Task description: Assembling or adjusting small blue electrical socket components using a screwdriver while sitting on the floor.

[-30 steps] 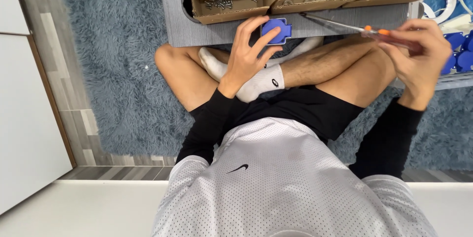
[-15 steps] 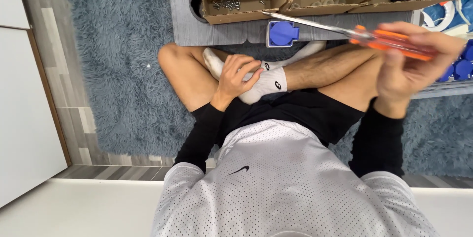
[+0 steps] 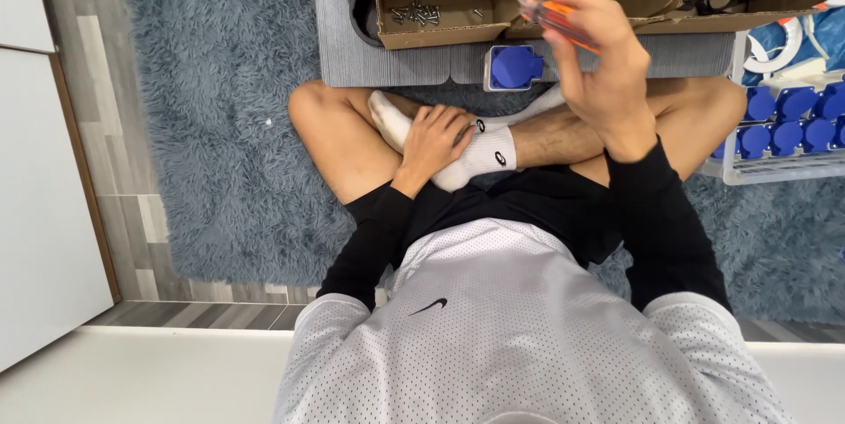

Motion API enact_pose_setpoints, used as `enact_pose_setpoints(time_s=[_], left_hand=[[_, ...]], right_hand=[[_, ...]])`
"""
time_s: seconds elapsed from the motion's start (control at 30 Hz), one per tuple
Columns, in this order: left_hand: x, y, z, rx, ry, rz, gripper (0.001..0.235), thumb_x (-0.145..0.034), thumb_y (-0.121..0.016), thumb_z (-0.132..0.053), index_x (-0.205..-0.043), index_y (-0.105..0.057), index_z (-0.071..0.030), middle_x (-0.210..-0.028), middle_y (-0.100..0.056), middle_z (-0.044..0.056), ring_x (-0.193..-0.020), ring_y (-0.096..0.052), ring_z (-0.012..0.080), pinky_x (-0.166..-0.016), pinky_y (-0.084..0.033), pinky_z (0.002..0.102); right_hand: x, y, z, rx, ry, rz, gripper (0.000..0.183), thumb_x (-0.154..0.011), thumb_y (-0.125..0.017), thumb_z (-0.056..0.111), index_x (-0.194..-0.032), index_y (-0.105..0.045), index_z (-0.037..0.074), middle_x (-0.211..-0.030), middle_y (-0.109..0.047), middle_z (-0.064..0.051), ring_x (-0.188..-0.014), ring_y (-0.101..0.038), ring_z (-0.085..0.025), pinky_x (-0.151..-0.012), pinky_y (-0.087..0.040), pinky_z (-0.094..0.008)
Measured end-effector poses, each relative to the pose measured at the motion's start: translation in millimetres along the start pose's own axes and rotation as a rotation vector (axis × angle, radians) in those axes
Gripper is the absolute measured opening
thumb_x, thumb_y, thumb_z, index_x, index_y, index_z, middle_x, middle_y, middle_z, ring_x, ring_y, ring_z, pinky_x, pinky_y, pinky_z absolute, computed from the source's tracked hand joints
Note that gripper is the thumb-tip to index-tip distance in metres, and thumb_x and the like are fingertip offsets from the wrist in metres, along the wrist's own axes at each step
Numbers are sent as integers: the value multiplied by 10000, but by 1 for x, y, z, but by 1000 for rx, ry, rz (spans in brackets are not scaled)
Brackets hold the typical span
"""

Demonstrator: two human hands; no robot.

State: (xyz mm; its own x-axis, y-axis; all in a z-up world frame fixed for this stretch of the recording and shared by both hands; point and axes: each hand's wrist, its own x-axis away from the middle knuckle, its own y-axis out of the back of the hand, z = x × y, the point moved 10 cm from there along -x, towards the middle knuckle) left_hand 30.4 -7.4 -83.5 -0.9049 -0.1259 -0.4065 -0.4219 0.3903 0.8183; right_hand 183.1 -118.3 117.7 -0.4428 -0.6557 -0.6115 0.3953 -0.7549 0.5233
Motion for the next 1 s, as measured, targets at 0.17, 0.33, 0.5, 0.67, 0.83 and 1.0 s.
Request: enact_pose_setpoints(time_s=[0.17, 0.33, 0.5, 0.67, 0.83, 1.0], left_hand=[[1, 0, -1, -16, -7, -2, 138, -1007, -757, -237, -1086, -798, -133, -1113, -743, -10, -962, -646, 167, -885, -441, 315], [1, -5, 1, -43, 6, 22, 148, -1011, -749, -258, -1074, -813, -140, -1104, -764, -20, -945, -662, 160, -882, -448, 306], [1, 0, 4, 122, 62, 22, 133, -995, -775, -228, -1088, -813, -140, -1113, -770, -32, -940, -663, 150, -878, -452, 301], [-5, 24, 9, 606, 250, -7, 138, -954, -818, -83, -1081, -802, -33, -1138, -787, 59, -975, -749, 200, -919, -589, 304], [-19, 79, 8, 851, 345, -65, 210, -971, -768, 13, -1174, -776, -37, -1227, -757, 76, -1045, -705, 173, -901, -561, 277], [-43, 120, 5, 1045, 286, -272, 248, -1070, -668, 51, -1312, -685, -2, -1299, -682, 126, -1051, -732, 215, -957, -638, 290]], right_hand=[[-15, -15, 8, 57, 56, 38, 382, -1099, -805, -211, -1346, -545, -77, -1440, -667, -287, -1201, -746, -415, -981, -649, -452], [-13, -18, 5, 82, 41, 36, 368, -1107, -801, -176, -1342, -538, -69, -1448, -666, -276, -1182, -757, -398, -966, -664, -440], [5, 7, -1, -5, -27, -75, 405, -1099, -765, -201, -1348, -483, -49, -1425, -670, -291, -1190, -762, -414, -991, -659, -450], [35, 44, 3, -192, -80, -227, 427, -1143, -610, -161, -1408, -364, 66, -1455, -567, -264, -1276, -671, -408, -1147, -635, -501], [70, 82, -8, -292, -251, -385, 270, -1249, -500, 9, -1405, -340, 161, -1357, -597, -286, -1058, -659, -392, -972, -580, -444], [98, 97, -24, -459, -306, -439, 271, -1283, -510, 87, -1473, -363, 212, -1364, -612, -277, -1022, -666, -372, -961, -594, -418]])
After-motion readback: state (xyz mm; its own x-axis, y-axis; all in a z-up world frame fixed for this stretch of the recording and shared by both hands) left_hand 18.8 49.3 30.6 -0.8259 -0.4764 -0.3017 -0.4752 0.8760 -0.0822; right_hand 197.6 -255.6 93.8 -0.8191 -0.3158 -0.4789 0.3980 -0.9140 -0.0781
